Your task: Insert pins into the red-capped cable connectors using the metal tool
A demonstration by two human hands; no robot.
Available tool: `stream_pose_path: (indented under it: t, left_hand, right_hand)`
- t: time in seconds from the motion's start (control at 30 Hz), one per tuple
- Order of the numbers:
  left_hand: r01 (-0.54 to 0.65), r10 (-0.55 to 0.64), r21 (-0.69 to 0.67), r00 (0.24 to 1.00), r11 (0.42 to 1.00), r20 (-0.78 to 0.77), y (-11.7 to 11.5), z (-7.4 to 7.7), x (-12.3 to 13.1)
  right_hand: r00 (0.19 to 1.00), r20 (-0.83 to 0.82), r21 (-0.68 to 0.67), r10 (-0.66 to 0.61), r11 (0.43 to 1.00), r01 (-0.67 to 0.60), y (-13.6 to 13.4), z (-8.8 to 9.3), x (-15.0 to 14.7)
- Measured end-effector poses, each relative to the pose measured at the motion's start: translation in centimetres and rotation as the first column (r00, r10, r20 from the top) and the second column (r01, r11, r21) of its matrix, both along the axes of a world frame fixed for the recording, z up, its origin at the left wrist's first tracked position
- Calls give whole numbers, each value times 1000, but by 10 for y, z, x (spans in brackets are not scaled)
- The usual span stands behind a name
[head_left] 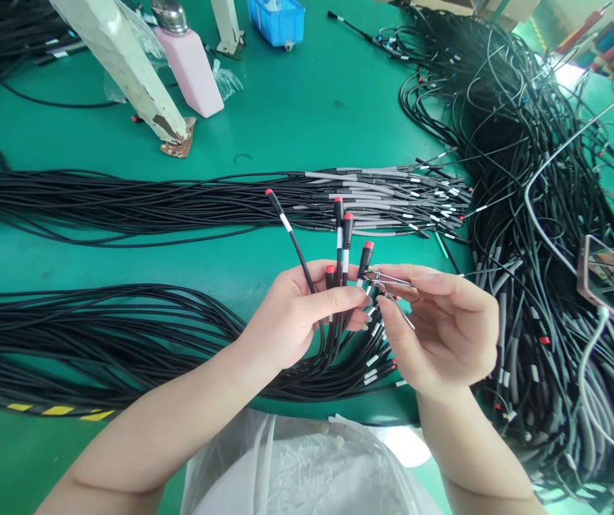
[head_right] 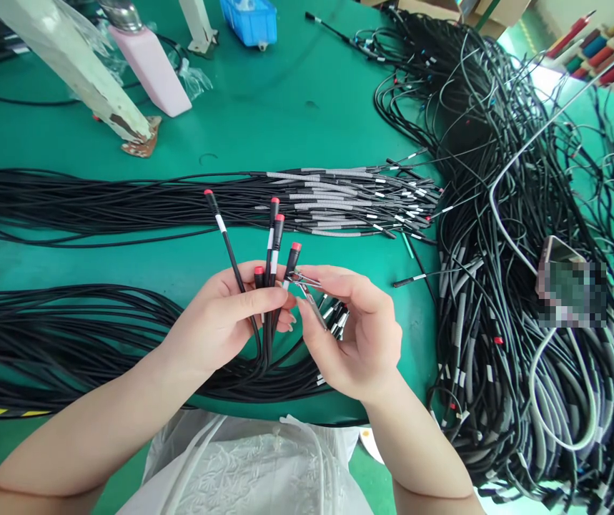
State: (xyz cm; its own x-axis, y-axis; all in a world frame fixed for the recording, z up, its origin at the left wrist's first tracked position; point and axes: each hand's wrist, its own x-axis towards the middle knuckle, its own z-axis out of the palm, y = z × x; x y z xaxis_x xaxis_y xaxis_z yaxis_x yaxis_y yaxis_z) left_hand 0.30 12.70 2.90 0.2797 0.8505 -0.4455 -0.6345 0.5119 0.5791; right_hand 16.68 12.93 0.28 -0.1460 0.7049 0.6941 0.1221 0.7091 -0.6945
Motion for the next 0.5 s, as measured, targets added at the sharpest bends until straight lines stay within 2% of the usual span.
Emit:
stream_pose_path:
  t: [0.17,0.37,0.5]
  left_hand:
    - [17,-17,10,1000,1000,-11,-1,-1,0]
    - [15,-11,71,998,997,-58,0,-1,-1]
    - [0,2,51,999,999,-39,-1,-2,-3]
  right_hand:
    - [991,87,-16,-105,994,107,-4,2,3]
    - [994,-37,-19,-107,994,107,0,1,-1]
    - [995,-58,-17,-87,996,86,2,0,-1]
